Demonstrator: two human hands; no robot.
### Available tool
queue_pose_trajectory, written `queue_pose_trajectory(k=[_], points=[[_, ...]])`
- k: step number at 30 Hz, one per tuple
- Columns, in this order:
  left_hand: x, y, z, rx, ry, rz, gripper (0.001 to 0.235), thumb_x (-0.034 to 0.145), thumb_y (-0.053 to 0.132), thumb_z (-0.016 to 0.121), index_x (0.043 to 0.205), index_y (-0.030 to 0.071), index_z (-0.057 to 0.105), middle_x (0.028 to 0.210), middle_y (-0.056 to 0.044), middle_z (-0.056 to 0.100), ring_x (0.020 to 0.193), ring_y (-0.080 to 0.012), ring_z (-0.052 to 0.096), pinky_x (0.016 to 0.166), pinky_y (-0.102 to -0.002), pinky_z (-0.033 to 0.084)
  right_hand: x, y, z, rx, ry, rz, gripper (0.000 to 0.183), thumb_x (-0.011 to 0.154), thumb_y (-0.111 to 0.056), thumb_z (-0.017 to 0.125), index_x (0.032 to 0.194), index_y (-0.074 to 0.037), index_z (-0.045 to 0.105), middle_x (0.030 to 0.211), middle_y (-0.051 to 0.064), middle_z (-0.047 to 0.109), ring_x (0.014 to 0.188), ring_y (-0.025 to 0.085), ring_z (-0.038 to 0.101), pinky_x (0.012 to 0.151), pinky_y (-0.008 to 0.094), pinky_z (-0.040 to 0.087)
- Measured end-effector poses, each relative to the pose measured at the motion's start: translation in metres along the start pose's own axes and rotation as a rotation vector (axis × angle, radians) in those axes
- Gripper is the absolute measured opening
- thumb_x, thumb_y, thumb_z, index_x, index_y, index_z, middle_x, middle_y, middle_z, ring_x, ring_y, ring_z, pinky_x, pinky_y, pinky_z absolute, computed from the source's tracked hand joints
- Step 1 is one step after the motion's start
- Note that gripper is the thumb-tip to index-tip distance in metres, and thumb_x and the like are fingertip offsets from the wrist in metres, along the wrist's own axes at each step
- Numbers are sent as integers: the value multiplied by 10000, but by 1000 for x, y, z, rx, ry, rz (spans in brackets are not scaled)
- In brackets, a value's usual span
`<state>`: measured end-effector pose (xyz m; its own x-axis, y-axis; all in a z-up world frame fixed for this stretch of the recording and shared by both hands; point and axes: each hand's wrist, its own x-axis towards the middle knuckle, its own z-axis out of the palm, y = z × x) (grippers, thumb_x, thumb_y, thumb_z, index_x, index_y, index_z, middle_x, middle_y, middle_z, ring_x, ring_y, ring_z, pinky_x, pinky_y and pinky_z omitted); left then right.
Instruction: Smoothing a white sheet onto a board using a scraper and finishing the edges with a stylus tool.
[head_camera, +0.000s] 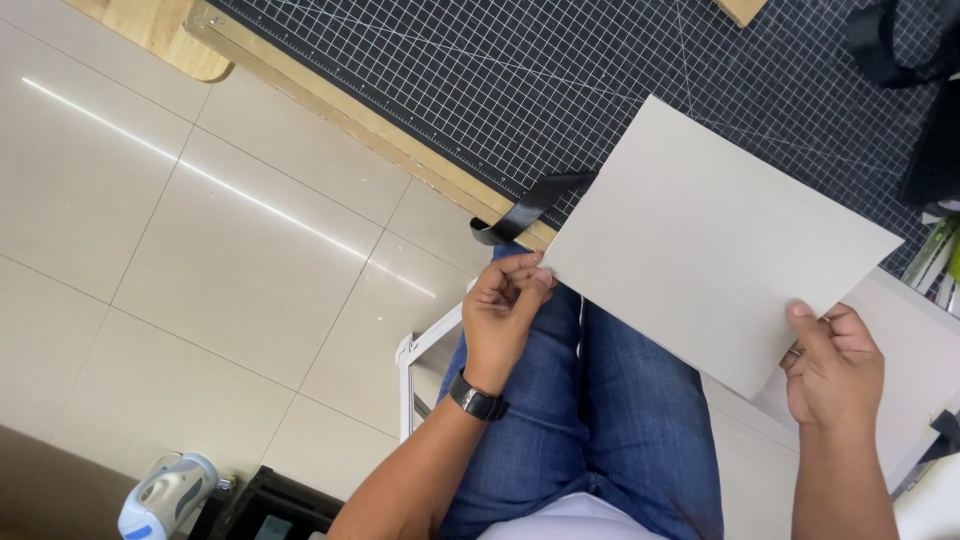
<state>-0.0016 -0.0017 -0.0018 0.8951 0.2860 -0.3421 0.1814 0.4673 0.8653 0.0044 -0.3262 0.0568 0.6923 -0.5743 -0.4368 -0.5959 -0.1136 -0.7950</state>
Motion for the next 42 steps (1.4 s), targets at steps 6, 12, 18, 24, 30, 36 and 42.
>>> queue_pose_trajectory(k=[6,12,18,24,30,36,42], points=[[0,10,2,-2,-4,-13,212,919,54,755,1127,31,720,908,-86,769,877,-130,746,841,-255,655,-2,2,0,-11,-22,-60,190,1015,-293,773,1054,-230,598,779,-134,530,673,-6,496,559,154,399],[2,0,1,-39,-11,6,204,919,-6,735,1119,3,697,922,-139,767,850,-200,769,819,-282,665,-7,1,2,13,-28,-107,143,1050,-240,732,1066,-227,590,754,-140,445,712,-20,468,540,156,367],[2,3,5,-34,20,-19,200,895,-25,747,1088,-12,694,1052,-151,753,892,-210,761,857,-325,693,-18,-2,-5,-67,-131,-179,392,963,-152,723,1318,-149,556,1175,4,704,897,31,571,625,176,399],[2,7,11,9,72,-56,210,884,-4,760,1084,-14,699,860,-129,741,769,-219,765,792,-305,676,-34,-14,-8,-123,-206,-163,722,775,10,791,1433,-88,509,1149,97,657,1019,180,631,928,325,560],[0,10,11,54,67,-72,242,875,38,774,1098,-7,688,917,-157,752,820,-242,766,831,-350,688,-40,-15,-11,-206,-182,-127,813,775,-19,819,1518,-79,493,971,55,637,914,138,612,858,263,529],[1,11,14,82,86,-80,261,866,56,784,1096,-21,688,929,-149,744,814,-241,764,820,-346,690,-38,-5,-13,-169,-177,-129,817,788,-10,818,1529,-86,483,952,33,637,858,122,596,831,249,523],[1,10,15,123,102,-78,244,874,59,778,1089,-19,693,920,-141,734,808,-234,767,795,-327,687,-40,8,-14,-166,-169,-159,815,800,-15,817,1533,-69,465,948,60,648,863,132,612,796,269,561]])
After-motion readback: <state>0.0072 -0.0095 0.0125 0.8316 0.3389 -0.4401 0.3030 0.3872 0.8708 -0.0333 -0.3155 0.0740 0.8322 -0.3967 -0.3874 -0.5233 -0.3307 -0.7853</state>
